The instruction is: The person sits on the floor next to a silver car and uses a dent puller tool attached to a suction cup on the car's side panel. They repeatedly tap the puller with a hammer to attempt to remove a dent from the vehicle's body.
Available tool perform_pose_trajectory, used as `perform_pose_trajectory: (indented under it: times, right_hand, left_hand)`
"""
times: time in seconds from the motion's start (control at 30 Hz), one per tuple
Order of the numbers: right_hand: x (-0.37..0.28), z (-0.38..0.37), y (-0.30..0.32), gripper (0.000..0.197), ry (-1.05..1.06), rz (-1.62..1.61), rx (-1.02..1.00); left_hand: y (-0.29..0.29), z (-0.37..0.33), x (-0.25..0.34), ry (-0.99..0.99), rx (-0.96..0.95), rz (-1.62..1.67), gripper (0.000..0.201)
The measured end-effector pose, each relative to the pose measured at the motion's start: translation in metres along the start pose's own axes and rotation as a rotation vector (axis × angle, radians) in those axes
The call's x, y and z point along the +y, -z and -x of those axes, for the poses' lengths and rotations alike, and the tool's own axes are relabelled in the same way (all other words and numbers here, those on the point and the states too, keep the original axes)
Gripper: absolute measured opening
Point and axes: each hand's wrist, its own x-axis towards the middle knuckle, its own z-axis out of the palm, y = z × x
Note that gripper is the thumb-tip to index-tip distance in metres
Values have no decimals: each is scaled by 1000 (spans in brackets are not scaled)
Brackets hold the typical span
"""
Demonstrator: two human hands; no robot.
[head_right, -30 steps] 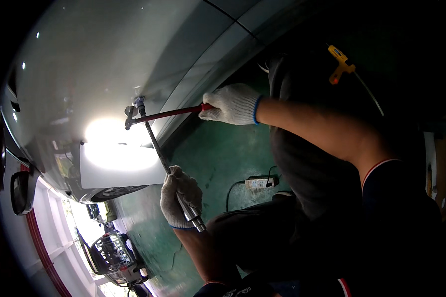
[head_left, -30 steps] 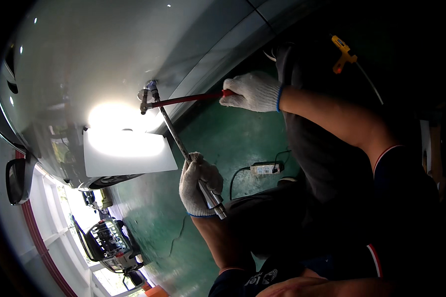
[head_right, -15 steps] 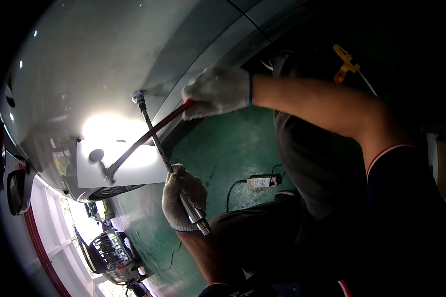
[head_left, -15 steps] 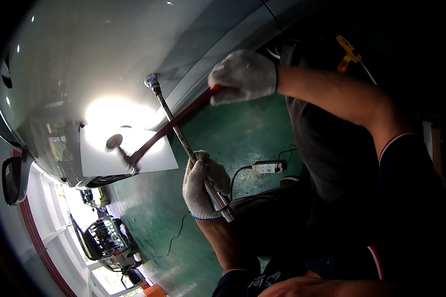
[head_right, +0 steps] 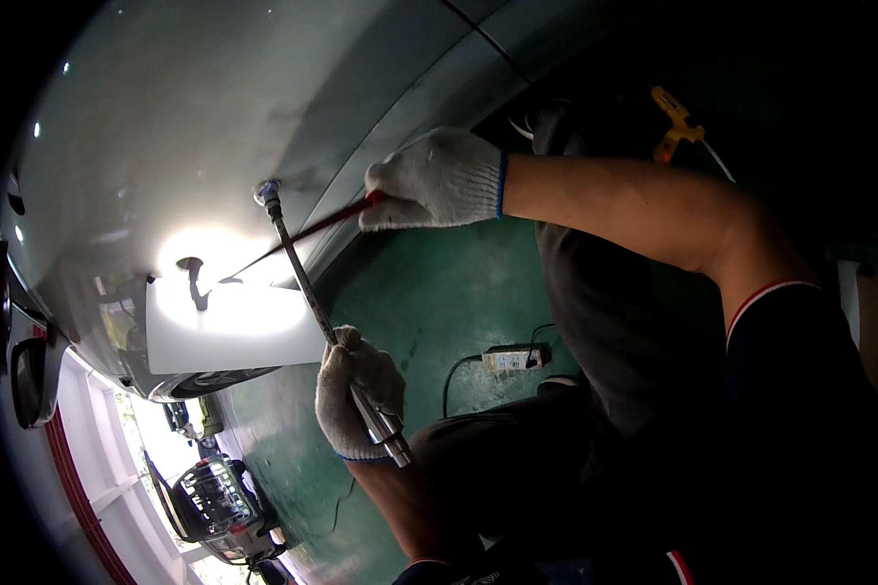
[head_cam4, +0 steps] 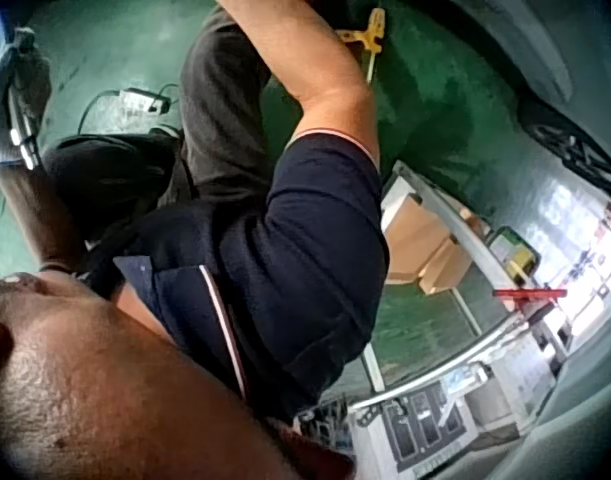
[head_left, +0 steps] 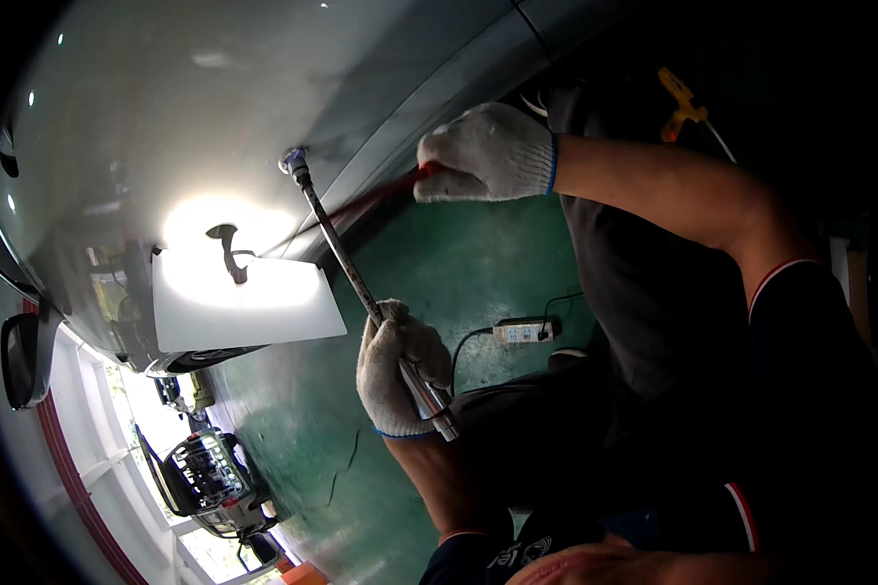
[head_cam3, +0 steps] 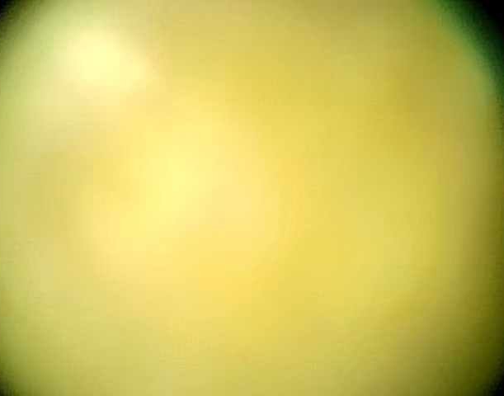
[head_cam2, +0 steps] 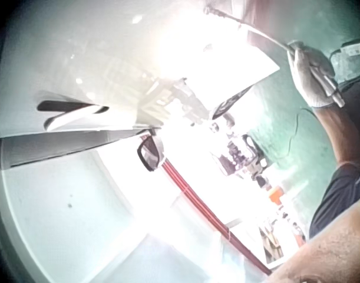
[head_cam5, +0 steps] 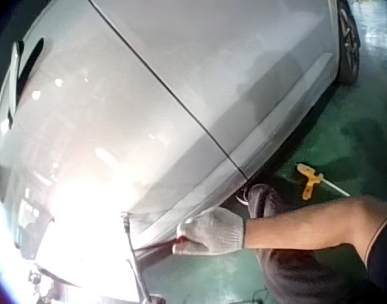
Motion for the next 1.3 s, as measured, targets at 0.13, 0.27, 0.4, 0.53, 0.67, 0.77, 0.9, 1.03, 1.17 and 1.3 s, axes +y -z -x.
perform_pose_trajectory:
  times: [0.13,0.27,0.4,0.53,0.67,0.77,0.9,1.03,1.17,1.3]
  right_hand:
    - [28,-3,6,58,-406,18,-173]
    - [0,-6,5,61,-114,-11,-63]
    - [19,-11,7,50,-421,20,-215]
    - [1,-7,0,55,3,40,72]
    - [18,-11,10,50,-227,52,-84]
    - [2,-7,13,54,-206,53,-17]
    - [17,-5,15,51,-275,49,-136]
    - [1,1,12,54,-233,26,-53]
    - [22,10,14,52,-314,25,-122]
    - [6,21,15,53,-227,-31,-72]
  left_hand:
    - [0,-7,-3,5,-51,-5,26]
    - [3,-4,-2,8,-59,16,26]
    - [-1,-4,-1,6,-41,-7,27]
    - [2,-3,-2,9,-43,7,27]
    - [2,-3,-1,5,-51,-15,27]
    - [1,-4,-2,-6,-34,-16,27]
    - [-3,-4,0,-22,-5,-81,27]
    - [1,-2,-3,-15,20,-37,28]
    - [0,-4,-2,-17,6,-61,29]
    - [-2,-5,-1,-6,-16,-52,30]
